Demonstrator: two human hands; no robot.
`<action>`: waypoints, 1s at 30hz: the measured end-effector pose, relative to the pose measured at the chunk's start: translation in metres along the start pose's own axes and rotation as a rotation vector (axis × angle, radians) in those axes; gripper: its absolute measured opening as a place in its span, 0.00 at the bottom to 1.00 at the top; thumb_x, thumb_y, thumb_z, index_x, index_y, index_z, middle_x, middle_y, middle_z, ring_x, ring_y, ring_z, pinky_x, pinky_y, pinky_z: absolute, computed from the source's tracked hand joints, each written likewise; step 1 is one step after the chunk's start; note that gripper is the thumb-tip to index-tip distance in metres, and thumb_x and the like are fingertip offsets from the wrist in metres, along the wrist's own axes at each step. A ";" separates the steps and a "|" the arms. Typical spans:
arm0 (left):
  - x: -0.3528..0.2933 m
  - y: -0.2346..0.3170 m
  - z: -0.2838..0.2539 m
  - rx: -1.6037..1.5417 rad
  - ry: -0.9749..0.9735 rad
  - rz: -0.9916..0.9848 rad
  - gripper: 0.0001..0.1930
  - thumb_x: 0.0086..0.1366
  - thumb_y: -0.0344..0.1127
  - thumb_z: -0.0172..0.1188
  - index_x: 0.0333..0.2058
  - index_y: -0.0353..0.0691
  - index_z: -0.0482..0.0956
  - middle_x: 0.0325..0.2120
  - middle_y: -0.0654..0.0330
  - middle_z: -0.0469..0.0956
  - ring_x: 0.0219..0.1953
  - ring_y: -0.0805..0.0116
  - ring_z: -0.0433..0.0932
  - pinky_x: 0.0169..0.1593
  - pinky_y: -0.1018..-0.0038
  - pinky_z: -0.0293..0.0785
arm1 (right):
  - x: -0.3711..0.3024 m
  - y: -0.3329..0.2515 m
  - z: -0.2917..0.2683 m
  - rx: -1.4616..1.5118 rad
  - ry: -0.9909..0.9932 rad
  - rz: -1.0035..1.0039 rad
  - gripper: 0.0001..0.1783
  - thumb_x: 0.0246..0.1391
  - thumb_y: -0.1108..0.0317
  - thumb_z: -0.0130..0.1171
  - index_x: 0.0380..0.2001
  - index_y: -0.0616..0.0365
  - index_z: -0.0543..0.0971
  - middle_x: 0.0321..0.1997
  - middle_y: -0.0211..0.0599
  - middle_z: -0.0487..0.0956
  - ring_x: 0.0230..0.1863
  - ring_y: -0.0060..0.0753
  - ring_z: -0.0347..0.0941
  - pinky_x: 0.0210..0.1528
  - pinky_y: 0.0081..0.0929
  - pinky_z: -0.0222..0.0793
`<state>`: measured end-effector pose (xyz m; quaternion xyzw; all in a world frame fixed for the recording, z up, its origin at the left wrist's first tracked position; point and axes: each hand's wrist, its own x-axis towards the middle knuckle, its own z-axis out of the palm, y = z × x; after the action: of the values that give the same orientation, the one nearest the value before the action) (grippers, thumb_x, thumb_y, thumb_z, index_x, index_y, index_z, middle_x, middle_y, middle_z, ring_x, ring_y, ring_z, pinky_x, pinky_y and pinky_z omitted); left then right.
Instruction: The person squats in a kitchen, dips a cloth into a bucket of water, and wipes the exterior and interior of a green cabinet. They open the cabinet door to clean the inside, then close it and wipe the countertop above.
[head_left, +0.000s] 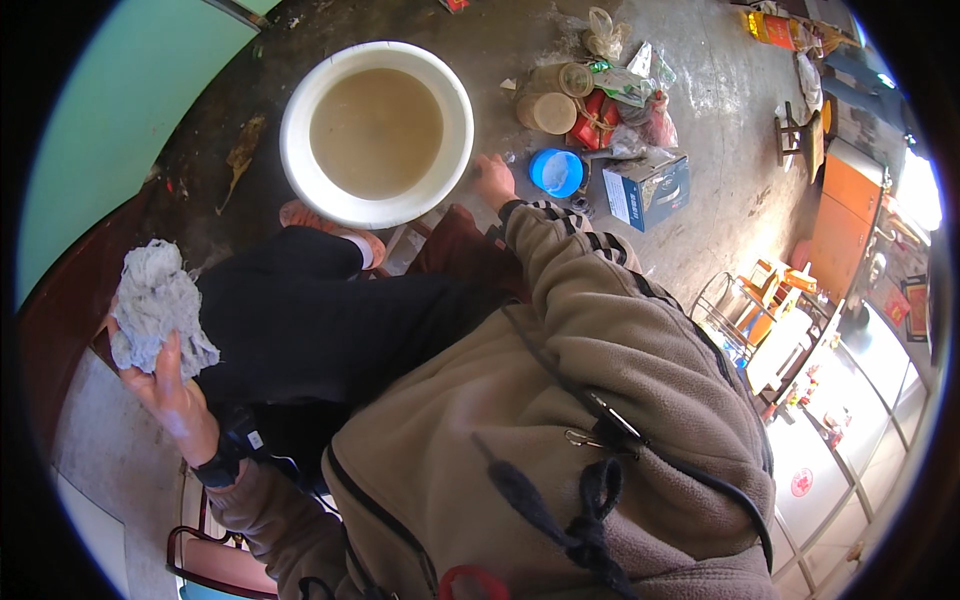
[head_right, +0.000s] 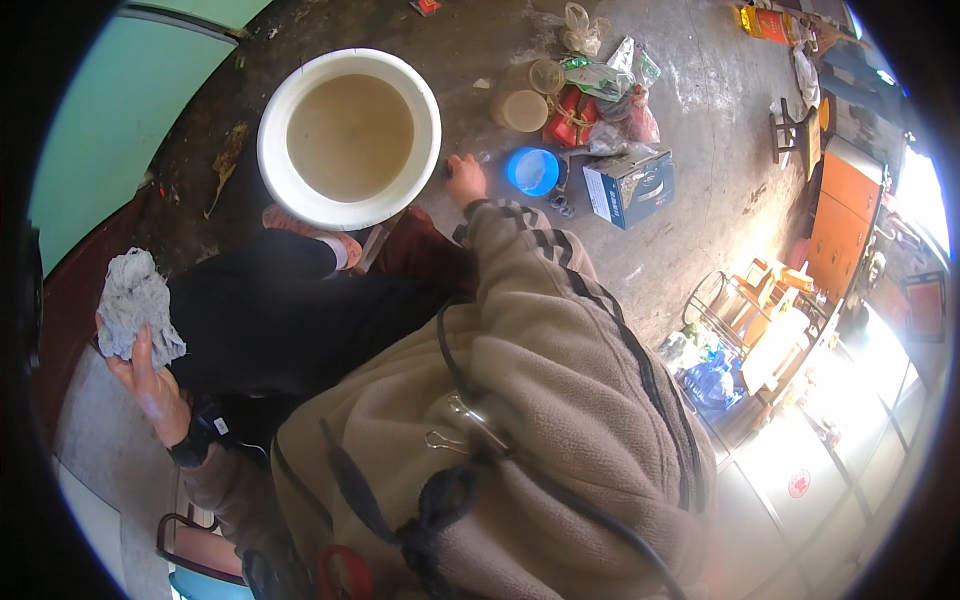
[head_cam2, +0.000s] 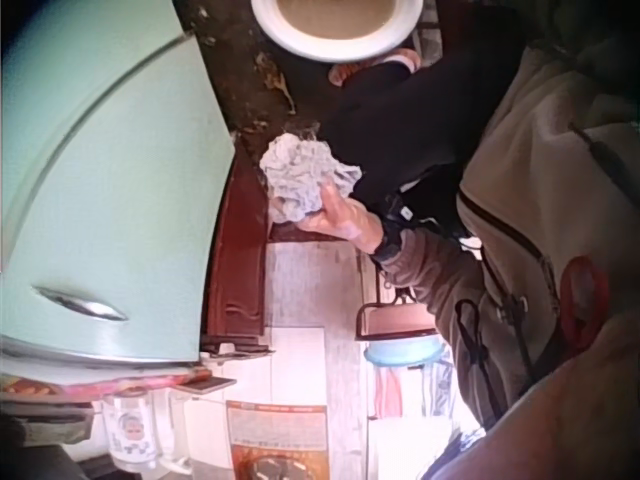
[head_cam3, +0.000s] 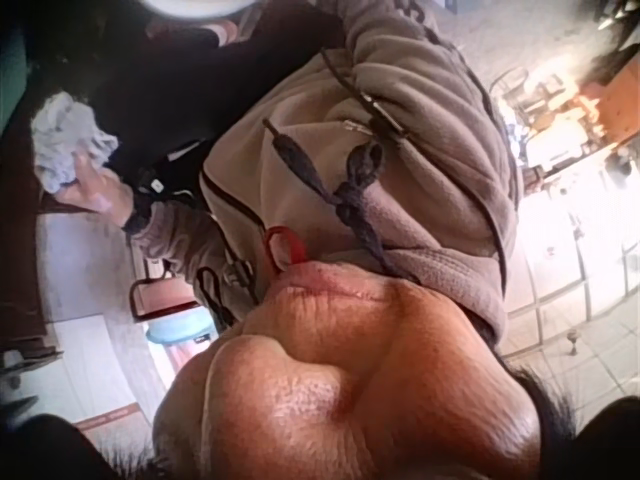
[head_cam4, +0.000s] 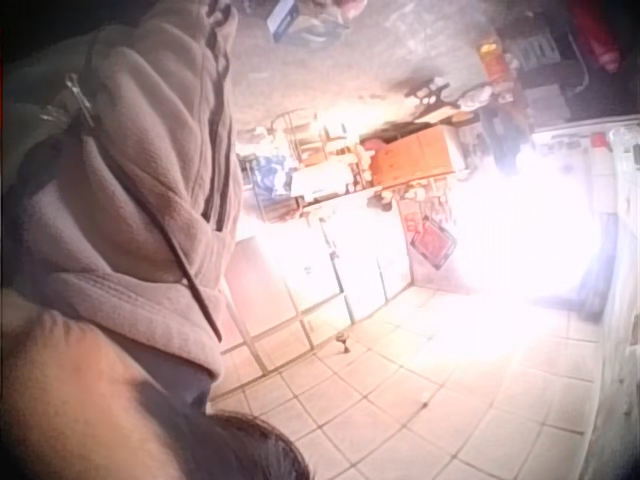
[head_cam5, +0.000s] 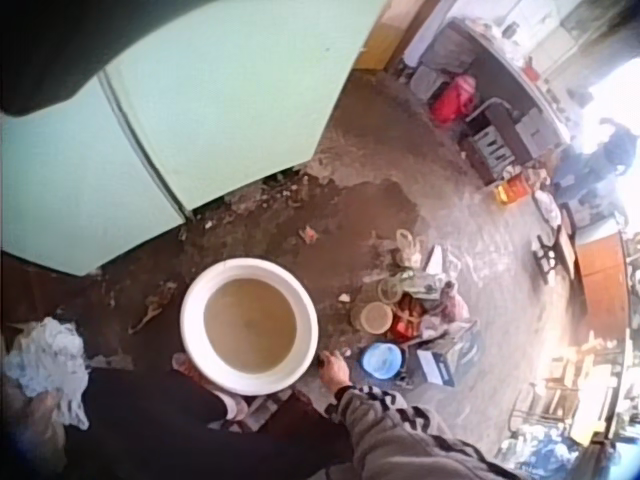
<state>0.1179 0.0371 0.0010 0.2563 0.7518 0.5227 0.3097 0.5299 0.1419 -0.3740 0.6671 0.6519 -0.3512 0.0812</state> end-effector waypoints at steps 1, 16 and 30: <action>0.001 0.000 0.000 0.016 0.021 -0.006 0.29 0.58 0.24 0.55 0.59 0.32 0.59 0.55 0.51 0.66 0.56 0.61 0.66 0.61 0.67 0.57 | -0.001 0.002 -0.002 0.039 0.082 -0.063 0.14 0.37 0.75 0.57 0.33 0.54 0.76 0.39 0.49 0.72 0.43 0.54 0.71 0.43 0.42 0.69; 0.006 0.003 0.003 0.032 -0.068 0.037 0.26 0.59 0.25 0.55 0.57 0.31 0.62 0.54 0.52 0.67 0.55 0.64 0.67 0.60 0.70 0.58 | 0.012 0.026 -0.010 0.064 0.155 0.220 0.16 0.39 0.72 0.56 0.37 0.55 0.76 0.41 0.51 0.75 0.45 0.53 0.72 0.46 0.39 0.69; 0.006 0.004 0.001 0.016 -0.104 0.001 0.27 0.60 0.24 0.53 0.58 0.30 0.60 0.55 0.50 0.66 0.56 0.61 0.67 0.61 0.67 0.58 | 0.019 -0.025 0.010 0.375 0.014 0.456 0.13 0.41 0.66 0.59 0.33 0.59 0.77 0.29 0.47 0.79 0.30 0.41 0.78 0.35 0.34 0.72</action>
<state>0.1149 0.0429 0.0036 0.2859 0.7387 0.5028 0.3460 0.5014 0.1550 -0.3829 0.8022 0.4094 -0.4337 0.0291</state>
